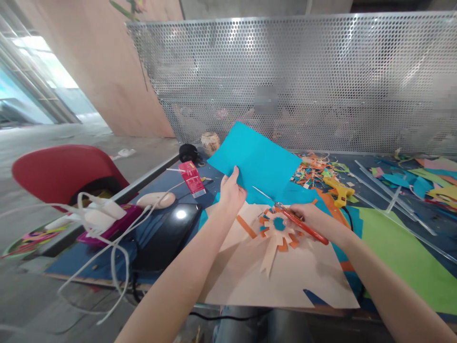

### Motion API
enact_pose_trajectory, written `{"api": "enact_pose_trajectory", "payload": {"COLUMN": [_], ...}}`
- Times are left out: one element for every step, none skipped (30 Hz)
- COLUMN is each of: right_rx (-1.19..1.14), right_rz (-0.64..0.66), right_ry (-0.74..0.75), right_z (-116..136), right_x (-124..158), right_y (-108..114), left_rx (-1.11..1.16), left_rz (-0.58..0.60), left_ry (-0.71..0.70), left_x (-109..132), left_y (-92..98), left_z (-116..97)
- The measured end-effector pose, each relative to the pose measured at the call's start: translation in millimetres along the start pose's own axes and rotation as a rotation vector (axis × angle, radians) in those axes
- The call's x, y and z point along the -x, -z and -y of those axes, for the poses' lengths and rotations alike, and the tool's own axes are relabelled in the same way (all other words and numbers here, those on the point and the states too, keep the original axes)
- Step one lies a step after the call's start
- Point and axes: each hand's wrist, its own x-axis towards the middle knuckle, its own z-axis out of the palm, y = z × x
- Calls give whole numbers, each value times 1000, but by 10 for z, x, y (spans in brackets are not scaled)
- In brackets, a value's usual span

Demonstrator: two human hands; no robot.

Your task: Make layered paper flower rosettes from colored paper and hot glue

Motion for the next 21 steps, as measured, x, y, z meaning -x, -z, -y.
{"api": "enact_pose_trajectory", "payload": {"right_rx": [-11, -18, -20, -19, -23, -31, -41, -54, -72, -95, -122, -155, -196, -243, -293, -345, -394, -436, -469, -484, -477], "right_rz": [-1, -6, -14, -18, -15, -8, 0, 4, 5, 2, 1, 6, 16, 33, 50, 64, 73, 78, 79, 80, 81], "right_ry": [7, 13, 16, 13, 2, -15, -36, -56, -75, -92, -109, -127, -142, -153, -157, -153, -147, -142, -141, -141, -137], "right_z": [-5, -5, -2, 2, 7, 11, 13, 13, 12, 11, 11, 13, 19, 29, 41, 55, 69, 82, 92, 100, 105], "right_x": [3, 8, 11, 13, 14, 13, 10, 7, 4, 2, 1, 0, 2, 4, 8, 13, 18, 22, 26, 28, 29], "right_y": [-1, 0, 1, 2, 4, 5, 6, 7, 8, 8, 8, 7, 5, 2, -2, -5, -9, -13, -17, -20, -23], "left_rx": [-3, -6, -8, -8, -6, -4, -2, 0, 1, 1, 0, 0, 0, -1, -1, -2, -2, -3, -3, -4, -6], "left_rz": [-4, -10, -13, -13, -14, -16, -18, -22, -26, -29, -31, -31, -32, -32, -32, -31, -29, -25, -18, -11, -4], "left_ry": [6, 12, 18, 22, 25, 26, 26, 24, 23, 23, 25, 28, 32, 36, 40, 45, 50, 56, 62, 65, 67], "left_x": [0, 0, 1, 2, 3, 3, 3, 2, 1, 0, -1, -1, 0, 2, 5, 8, 10, 11, 10, 8, 3], "left_y": [5, 10, 13, 16, 18, 20, 22, 24, 25, 26, 26, 25, 24, 22, 21, 20, 21, 22, 25, 29, 34], "left_z": [6, 10, 12, 13, 12, 9, 7, 4, 3, 3, 5, 10, 17, 26, 38, 49, 60, 70, 78, 84, 87]}}
